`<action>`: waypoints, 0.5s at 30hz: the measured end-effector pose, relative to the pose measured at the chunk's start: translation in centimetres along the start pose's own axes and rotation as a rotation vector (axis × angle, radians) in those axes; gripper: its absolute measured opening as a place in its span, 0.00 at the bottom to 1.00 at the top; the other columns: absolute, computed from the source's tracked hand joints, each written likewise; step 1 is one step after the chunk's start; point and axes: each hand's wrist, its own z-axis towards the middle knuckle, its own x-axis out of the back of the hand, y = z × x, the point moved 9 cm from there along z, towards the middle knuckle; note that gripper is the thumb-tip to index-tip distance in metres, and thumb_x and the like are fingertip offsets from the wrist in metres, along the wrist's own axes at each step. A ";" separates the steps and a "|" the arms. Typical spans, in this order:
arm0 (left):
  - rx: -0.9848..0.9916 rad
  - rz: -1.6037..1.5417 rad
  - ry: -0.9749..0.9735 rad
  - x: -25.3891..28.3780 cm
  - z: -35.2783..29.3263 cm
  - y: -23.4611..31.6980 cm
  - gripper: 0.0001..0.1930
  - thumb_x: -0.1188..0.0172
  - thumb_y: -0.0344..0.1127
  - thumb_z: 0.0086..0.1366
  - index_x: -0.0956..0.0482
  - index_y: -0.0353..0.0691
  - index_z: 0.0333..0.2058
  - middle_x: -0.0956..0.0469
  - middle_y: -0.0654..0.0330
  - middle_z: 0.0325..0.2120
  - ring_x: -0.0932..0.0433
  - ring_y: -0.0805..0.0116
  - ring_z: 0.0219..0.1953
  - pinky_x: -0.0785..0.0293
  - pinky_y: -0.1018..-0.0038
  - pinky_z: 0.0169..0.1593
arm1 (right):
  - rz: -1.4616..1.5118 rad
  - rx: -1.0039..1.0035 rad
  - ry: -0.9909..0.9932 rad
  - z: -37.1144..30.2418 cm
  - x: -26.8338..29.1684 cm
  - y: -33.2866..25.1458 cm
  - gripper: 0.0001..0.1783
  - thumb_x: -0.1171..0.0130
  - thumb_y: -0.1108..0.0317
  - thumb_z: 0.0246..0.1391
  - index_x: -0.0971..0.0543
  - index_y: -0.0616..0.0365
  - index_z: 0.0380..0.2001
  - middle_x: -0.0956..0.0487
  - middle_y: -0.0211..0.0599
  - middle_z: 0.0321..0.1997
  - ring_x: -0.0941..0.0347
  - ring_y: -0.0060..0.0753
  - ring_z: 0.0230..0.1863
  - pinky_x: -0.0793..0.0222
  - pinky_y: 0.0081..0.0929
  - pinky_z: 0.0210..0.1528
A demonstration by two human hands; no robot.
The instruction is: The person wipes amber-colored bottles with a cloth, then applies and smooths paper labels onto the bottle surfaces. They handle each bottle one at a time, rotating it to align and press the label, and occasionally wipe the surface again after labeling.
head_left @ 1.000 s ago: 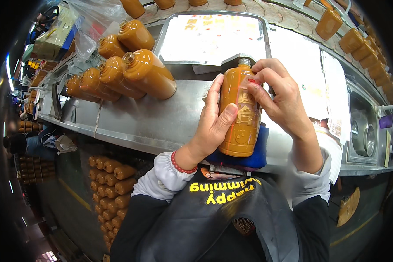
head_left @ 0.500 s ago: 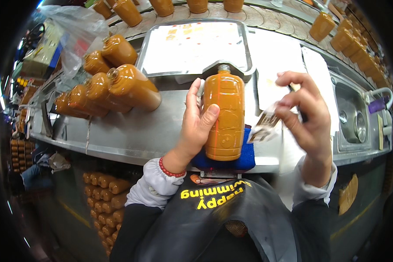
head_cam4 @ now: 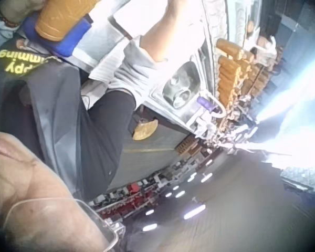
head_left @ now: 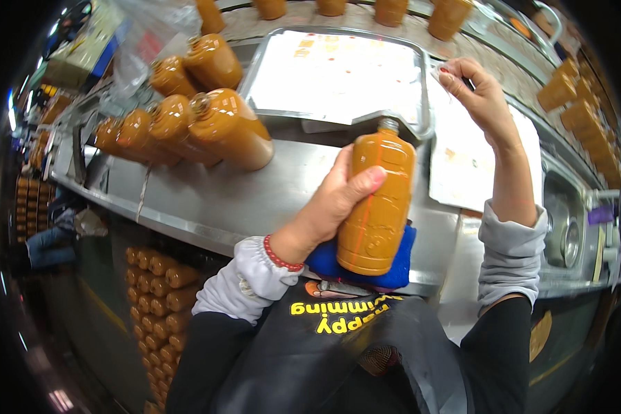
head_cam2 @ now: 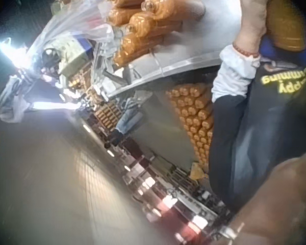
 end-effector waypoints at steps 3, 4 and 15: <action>-0.039 0.001 -0.012 0.4 0.2 -0.4 0.38 0.37 0.50 0.68 0.45 0.36 0.66 0.28 0.51 0.54 0.24 0.64 0.54 0.24 0.66 0.57 | 0.167 0.105 -0.224 5.0 -3.7 -4.8 0.20 0.37 0.49 0.64 0.18 0.54 0.45 0.23 0.22 0.34 0.32 0.15 0.34 0.36 0.16 0.35; -0.037 -0.016 -0.030 0.5 0.2 -0.6 0.39 0.37 0.51 0.68 0.46 0.36 0.67 0.29 0.51 0.55 0.25 0.64 0.55 0.25 0.66 0.58 | 0.170 0.005 -0.275 6.9 -5.6 -5.4 0.21 0.38 0.48 0.64 0.18 0.54 0.46 0.23 0.22 0.34 0.34 0.14 0.32 0.38 0.16 0.33; -0.003 -0.161 0.003 0.9 0.4 -0.5 0.42 0.29 0.43 0.62 0.45 0.34 0.66 0.28 0.54 0.56 0.27 0.68 0.57 0.28 0.70 0.60 | -0.697 0.258 -0.604 14.5 -23.7 0.7 0.19 0.46 0.60 0.65 0.21 0.57 0.54 0.26 0.50 0.58 0.32 0.59 0.60 0.35 0.51 0.63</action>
